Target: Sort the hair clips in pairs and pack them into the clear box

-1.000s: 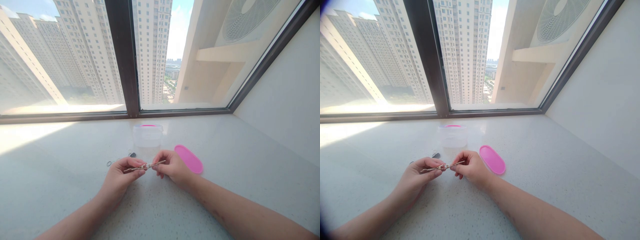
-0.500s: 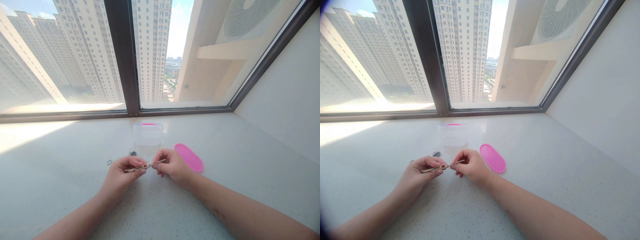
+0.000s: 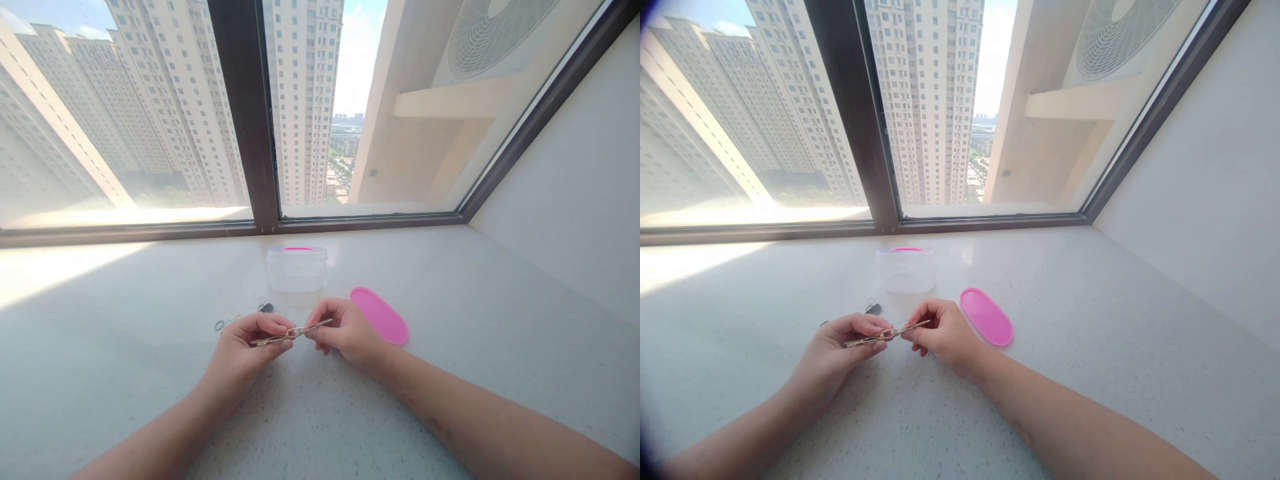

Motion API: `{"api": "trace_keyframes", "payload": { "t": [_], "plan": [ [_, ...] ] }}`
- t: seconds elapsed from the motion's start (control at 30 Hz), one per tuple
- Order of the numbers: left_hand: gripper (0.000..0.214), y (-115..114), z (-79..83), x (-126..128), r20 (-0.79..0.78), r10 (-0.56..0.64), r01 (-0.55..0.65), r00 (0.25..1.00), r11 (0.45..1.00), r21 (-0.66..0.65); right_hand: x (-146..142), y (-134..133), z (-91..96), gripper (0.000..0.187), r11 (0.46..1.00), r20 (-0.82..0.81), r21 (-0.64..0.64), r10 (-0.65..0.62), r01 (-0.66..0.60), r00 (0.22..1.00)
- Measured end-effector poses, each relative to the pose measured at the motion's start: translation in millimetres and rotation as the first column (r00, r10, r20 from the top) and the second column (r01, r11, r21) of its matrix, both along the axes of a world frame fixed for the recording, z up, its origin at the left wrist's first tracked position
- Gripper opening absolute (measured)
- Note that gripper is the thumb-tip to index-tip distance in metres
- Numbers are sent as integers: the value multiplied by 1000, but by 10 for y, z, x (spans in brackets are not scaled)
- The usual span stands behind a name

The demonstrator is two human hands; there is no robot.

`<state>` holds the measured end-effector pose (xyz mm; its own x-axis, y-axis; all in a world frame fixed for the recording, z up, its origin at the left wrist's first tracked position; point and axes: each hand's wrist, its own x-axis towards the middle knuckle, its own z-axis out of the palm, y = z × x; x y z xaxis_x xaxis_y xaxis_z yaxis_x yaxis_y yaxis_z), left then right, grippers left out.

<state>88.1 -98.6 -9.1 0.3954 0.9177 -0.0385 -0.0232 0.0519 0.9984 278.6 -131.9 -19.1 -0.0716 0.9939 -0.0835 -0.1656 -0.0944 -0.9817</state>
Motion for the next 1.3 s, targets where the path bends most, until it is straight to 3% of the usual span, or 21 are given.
{"api": "trace_keyframes", "payload": {
  "t": [1.3],
  "plan": [
    [10, 12, -41, -42, -58, -79, 85, 995, 990, 109, 22, -20, 41, 23, 999, 64, 11, 31, -32, 997]
  ]
}}
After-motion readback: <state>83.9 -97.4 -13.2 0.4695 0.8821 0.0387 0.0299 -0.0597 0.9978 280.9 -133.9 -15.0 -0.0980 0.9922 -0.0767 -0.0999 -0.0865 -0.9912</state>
